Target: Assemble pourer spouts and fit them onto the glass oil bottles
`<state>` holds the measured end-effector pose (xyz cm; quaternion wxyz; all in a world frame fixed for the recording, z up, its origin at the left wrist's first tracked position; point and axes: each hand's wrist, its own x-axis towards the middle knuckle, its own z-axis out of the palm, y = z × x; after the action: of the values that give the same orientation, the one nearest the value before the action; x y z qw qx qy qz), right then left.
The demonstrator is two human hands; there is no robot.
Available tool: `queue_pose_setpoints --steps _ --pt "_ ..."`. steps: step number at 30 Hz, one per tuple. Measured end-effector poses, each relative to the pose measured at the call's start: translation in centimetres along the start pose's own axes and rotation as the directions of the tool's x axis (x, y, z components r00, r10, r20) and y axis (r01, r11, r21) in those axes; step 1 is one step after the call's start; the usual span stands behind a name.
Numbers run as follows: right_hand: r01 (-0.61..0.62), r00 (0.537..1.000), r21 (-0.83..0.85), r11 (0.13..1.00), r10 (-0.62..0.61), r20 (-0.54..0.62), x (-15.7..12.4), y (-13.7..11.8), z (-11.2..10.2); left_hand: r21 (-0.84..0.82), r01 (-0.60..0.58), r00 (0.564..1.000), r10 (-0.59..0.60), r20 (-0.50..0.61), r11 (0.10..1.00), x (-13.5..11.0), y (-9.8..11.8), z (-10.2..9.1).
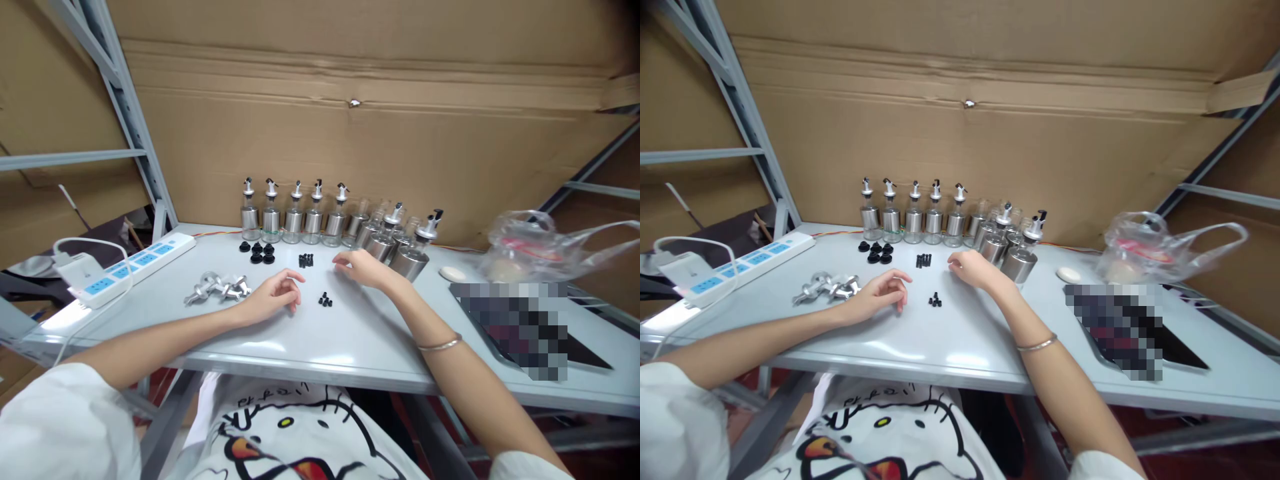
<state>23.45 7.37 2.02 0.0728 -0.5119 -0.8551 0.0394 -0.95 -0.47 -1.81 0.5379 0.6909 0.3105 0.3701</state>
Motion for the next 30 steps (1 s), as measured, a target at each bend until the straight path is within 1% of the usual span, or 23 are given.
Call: queue_pose_setpoints --steps 3,5,6,7,9,11,12,13,14,15,17,20,23,25,28,30 --pt "0.002 0.999 -0.031 1.0 -0.001 0.042 -0.1 -0.7 0.2 0.059 -0.006 0.999 0.003 0.049 0.998 -0.1 0.4 0.1" --pt "0.003 0.998 -0.052 0.999 0.001 0.063 -0.3 -1.2 0.2 0.128 -0.015 0.995 0.003 0.098 0.992 -0.1 1.3 -0.6" --pt "0.004 0.997 -0.06 0.998 0.0 0.072 -0.4 -1.4 0.2 0.175 -0.022 0.991 -0.002 0.137 0.984 0.0 2.0 -1.3" --pt "0.005 0.997 -0.066 0.998 0.0 0.08 -0.4 -1.6 0.2 0.228 -0.037 0.986 -0.002 0.169 0.973 0.0 2.7 -2.3" --pt "0.002 0.996 -0.075 0.997 0.005 0.092 -0.5 -1.8 0.2 0.372 -0.081 0.982 0.009 0.189 0.925 0.1 4.3 -4.8" --pt "-0.003 0.995 -0.077 0.997 0.011 0.098 -0.5 -1.8 0.1 0.527 -0.129 0.985 0.049 0.163 0.84 0.0 5.7 -7.7" --pt "-0.006 0.995 -0.077 0.997 0.014 0.099 -0.5 -1.8 0.1 0.596 -0.15 0.982 0.05 0.181 0.789 -0.1 6.2 -9.0" --pt "-0.009 0.995 -0.076 0.997 0.016 0.1 -0.5 -1.8 0.1 0.655 -0.15 0.977 0.009 0.213 0.741 -0.3 6.6 -10.2" --pt "-0.011 0.995 -0.075 0.997 0.018 0.101 -0.5 -1.7 0.1 0.698 -0.138 0.967 -0.058 0.25 0.703 -0.5 6.9 -11.3" --pt "-0.014 0.995 -0.073 0.997 0.021 0.101 -0.5 -1.7 0.1 0.721 -0.12 0.955 -0.12 0.273 0.683 -0.7 6.9 -12.1" --pt "-0.019 0.995 -0.071 0.997 0.026 0.101 -0.6 -1.8 0.1 0.734 -0.057 0.929 -0.234 0.287 0.677 -1.0 6.7 -13.2" --pt "-0.02 0.994 -0.065 0.998 0.027 0.105 -0.6 -1.9 0.2 0.718 0.083 0.905 -0.353 0.235 0.691 -0.9 5.8 -13.9" --pt "-0.02 0.994 -0.06 0.998 0.026 0.108 -0.7 -2.0 0.2 0.7 0.176 0.899 -0.403 0.172 0.692 -0.4 4.9 -13.9" --pt "-0.021 0.994 -0.058 0.998 0.027 0.109 -0.8 -2.1 0.1 0.696 0.187 0.892 -0.416 0.175 0.693 -0.1 4.6 -13.8" --pt "-0.022 0.993 -0.057 0.998 0.028 0.113 -0.9 -2.2 0.0 0.699 0.177 0.871 -0.442 0.217 0.693 0.0 4.4 -13.6" --pt "-0.025 0.992 -0.057 0.998 0.032 0.121 -0.9 -2.2 0.0 0.703 0.171 0.865 -0.447 0.228 0.69 0.0 4.4 -13.5"
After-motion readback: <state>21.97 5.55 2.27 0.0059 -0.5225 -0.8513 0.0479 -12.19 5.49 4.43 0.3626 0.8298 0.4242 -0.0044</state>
